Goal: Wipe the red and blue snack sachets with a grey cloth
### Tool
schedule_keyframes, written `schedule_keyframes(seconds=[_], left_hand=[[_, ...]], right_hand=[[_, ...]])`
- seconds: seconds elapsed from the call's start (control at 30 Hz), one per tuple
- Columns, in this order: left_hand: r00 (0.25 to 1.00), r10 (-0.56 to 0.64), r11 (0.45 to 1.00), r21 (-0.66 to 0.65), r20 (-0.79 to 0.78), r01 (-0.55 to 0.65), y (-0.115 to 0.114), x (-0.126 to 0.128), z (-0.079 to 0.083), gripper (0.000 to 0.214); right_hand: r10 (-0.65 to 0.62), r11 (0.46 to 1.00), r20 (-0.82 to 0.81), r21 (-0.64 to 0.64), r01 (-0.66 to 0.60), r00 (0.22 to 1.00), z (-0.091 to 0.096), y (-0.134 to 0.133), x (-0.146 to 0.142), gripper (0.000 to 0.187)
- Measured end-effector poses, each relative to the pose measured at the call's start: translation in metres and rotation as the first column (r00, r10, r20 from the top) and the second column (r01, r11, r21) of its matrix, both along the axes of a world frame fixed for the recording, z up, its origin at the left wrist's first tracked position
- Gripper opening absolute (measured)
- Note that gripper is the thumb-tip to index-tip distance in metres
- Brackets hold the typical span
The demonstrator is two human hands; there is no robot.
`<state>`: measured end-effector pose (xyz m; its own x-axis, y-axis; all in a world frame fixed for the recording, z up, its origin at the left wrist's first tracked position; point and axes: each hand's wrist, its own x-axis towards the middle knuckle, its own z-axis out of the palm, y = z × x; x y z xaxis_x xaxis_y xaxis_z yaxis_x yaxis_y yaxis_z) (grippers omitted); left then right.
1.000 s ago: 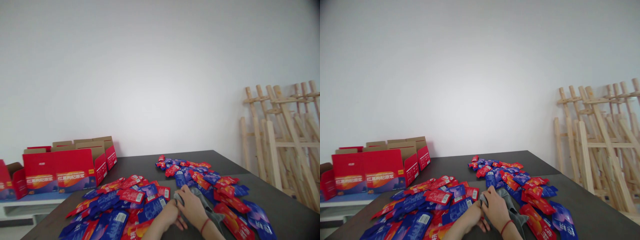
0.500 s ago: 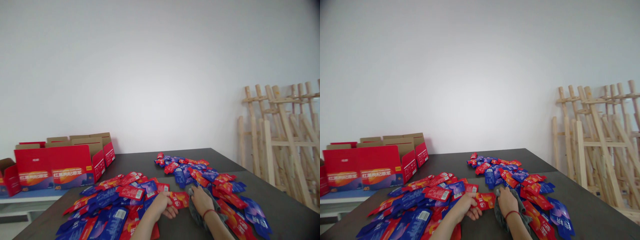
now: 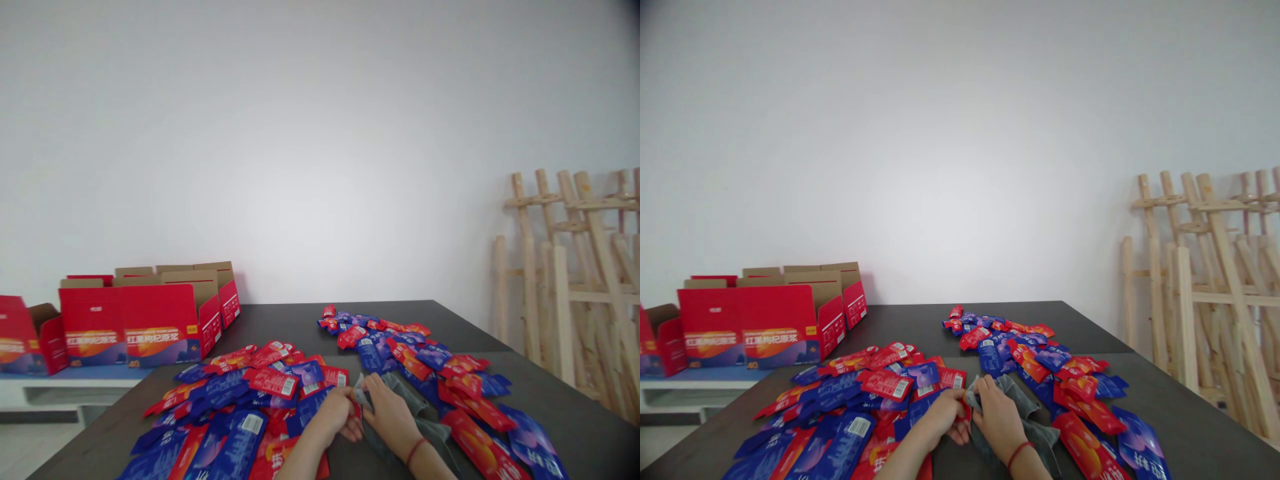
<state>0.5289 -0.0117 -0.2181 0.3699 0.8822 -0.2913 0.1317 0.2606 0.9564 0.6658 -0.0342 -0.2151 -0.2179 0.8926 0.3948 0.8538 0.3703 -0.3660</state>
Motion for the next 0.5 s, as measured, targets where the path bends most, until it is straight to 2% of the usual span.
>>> schedule_keyframes(seconds=[0.1,0.2,0.4,0.5], left_hand=[[1.000,-0.013,0.999,-0.042,0.015,0.014,0.000,-0.003,0.004,0.037],[1.000,0.004,0.999,-0.051,0.026,-0.003,-0.001,-0.006,0.010,0.035],[0.997,0.060,0.997,-0.052,0.043,-0.058,0.005,-0.016,0.012,0.038],[0.998,0.043,0.999,-0.028,0.049,-0.042,0.009,-0.015,0.006,0.043]], right_hand=[[-0.165,0.986,0.060,-0.026,0.167,0.984,-0.006,0.008,0.012,0.018],[-0.269,0.959,0.112,-0.066,0.277,0.957,-0.009,0.012,0.021,0.017],[-0.397,0.897,0.135,-0.154,0.415,0.908,-0.006,0.016,0.039,0.020],[-0.402,0.900,0.102,-0.141,0.413,0.910,0.001,0.015,0.048,0.016]])
